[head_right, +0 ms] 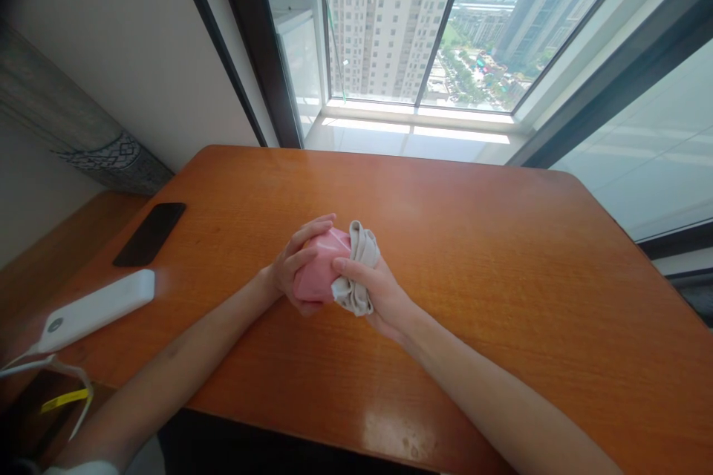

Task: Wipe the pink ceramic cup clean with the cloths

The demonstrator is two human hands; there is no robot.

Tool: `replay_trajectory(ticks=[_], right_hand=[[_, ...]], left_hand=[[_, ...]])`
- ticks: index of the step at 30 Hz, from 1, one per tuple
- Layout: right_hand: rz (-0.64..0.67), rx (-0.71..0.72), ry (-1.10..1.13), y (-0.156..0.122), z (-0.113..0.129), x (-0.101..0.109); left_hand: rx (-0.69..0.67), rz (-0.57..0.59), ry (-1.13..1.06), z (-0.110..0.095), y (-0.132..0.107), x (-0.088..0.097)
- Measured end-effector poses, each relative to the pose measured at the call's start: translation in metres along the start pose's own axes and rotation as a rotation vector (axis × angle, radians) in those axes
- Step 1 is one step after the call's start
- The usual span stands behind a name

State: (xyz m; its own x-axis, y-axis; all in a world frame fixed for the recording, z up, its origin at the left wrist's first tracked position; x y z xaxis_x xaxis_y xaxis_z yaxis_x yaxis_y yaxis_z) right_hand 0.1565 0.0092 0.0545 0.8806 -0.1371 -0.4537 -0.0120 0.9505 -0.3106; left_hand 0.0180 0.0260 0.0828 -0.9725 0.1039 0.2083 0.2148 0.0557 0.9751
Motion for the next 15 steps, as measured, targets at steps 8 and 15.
replay_trajectory(ticks=[8, 15], right_hand=[[0.192, 0.622, -0.657, -0.017, 0.011, -0.011], [0.462, 1.258, -0.966, -0.041, 0.012, -0.028]], left_hand=[[0.218, -0.095, -0.116, 0.015, -0.015, 0.004], [0.278, -0.001, -0.197, 0.018, -0.012, -0.003]])
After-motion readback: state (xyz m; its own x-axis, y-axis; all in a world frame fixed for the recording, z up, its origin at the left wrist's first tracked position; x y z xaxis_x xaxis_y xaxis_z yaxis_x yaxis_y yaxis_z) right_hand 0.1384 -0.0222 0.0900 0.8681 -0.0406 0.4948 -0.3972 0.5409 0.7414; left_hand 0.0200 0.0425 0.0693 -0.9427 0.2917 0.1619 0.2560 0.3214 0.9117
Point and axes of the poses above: each hand's wrist, its own y-axis towards the middle knuckle, its own x-axis out of the back of the hand, z = x × y, the point moved 9 cm from there along y, towards the middle knuckle, and after that the axes turned 13 degrees about -z, right-handed, at the moved point
